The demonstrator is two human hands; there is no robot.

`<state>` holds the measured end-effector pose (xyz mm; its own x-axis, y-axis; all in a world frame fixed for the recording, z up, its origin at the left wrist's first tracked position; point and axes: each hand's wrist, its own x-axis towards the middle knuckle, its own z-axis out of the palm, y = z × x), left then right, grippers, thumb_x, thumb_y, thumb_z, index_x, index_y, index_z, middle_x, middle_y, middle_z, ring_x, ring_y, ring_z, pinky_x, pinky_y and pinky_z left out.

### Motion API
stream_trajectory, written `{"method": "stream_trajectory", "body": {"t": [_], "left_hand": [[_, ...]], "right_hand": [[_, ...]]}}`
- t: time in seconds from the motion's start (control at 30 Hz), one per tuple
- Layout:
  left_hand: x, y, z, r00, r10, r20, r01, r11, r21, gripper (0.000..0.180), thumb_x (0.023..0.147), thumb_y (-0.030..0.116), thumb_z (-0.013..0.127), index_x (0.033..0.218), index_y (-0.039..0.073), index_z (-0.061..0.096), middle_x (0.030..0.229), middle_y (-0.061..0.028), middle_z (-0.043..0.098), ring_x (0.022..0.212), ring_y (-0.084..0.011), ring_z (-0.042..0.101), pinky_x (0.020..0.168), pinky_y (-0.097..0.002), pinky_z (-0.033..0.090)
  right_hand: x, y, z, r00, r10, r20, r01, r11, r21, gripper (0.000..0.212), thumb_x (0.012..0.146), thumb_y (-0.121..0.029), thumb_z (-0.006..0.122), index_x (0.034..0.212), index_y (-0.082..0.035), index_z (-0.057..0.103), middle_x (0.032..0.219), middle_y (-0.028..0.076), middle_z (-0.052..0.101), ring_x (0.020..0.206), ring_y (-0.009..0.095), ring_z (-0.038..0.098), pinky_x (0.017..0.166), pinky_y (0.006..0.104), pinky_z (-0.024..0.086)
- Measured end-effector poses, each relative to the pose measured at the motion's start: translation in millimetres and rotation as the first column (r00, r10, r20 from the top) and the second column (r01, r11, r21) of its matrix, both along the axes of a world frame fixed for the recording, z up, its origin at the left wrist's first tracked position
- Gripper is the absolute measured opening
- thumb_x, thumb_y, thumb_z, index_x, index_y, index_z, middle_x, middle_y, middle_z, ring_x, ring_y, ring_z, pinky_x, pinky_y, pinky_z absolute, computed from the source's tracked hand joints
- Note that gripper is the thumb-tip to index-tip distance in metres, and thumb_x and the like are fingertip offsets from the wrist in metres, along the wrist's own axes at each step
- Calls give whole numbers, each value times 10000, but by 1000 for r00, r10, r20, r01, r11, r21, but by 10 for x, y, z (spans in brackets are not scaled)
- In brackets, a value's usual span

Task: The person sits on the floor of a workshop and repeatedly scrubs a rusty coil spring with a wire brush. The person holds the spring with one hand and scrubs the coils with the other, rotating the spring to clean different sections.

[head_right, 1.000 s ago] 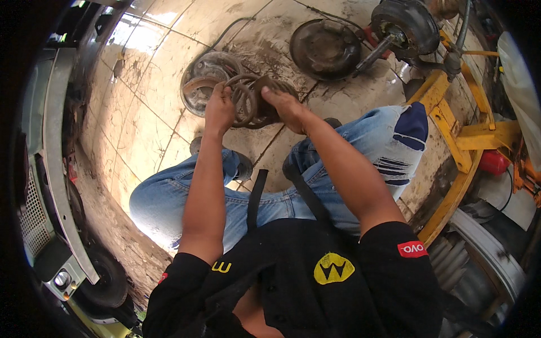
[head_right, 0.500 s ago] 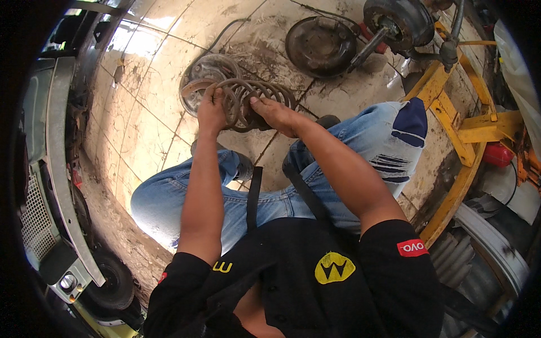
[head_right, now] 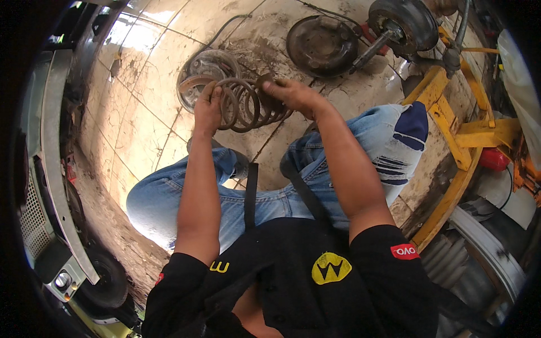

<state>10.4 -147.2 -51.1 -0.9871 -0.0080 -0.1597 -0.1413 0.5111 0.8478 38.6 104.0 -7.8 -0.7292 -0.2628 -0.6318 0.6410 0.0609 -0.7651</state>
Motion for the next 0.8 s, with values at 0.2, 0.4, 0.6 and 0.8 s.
{"method": "stream_trajectory", "body": {"t": [0.2, 0.4, 0.6, 0.8], "left_hand": [[0, 65, 78, 1000, -27, -13, 28, 998, 57, 405, 956, 342, 554, 1209, 28, 596, 1072, -196, 664, 1002, -281, 638, 860, -345, 473], [11, 153, 222, 981, -193, -23, 193, 980, 44, 349, 938, 293, 570, 1180, 44, 613, 1072, -181, 661, 1015, -321, 626, 862, -365, 477], [5, 84, 180, 977, -183, -105, 173, 980, -96, 323, 935, 293, 552, 1174, 86, 618, 1107, -186, 643, 1035, -357, 601, 875, -411, 473], [-55, 44, 100, 995, 95, -28, -95, 995, -11, 357, 948, 327, 531, 1181, 67, 608, 1086, -199, 649, 1017, -374, 606, 857, -417, 473]], "right_hand": [[7, -38, -614, 969, 94, -227, -1, 925, 380, 488, 977, -374, 521, 1268, 18, 519, 1155, 123, 612, 1039, 193, 553, 906, 322, 445], [-316, -227, -591, 1000, 20, 21, -21, 999, 28, 498, 989, -400, 490, 1321, -29, 475, 1116, 139, 621, 1001, 208, 575, 869, 381, 482], [-521, -352, -687, 973, 228, 19, -229, 973, 40, 366, 992, -281, 506, 1272, -48, 530, 1113, 70, 631, 928, 145, 635, 813, 295, 542], [-144, -314, -853, 995, -96, -37, 94, 994, -46, 393, 998, -359, 475, 1231, -44, 504, 1033, 79, 624, 870, 161, 620, 762, 313, 555]]}}
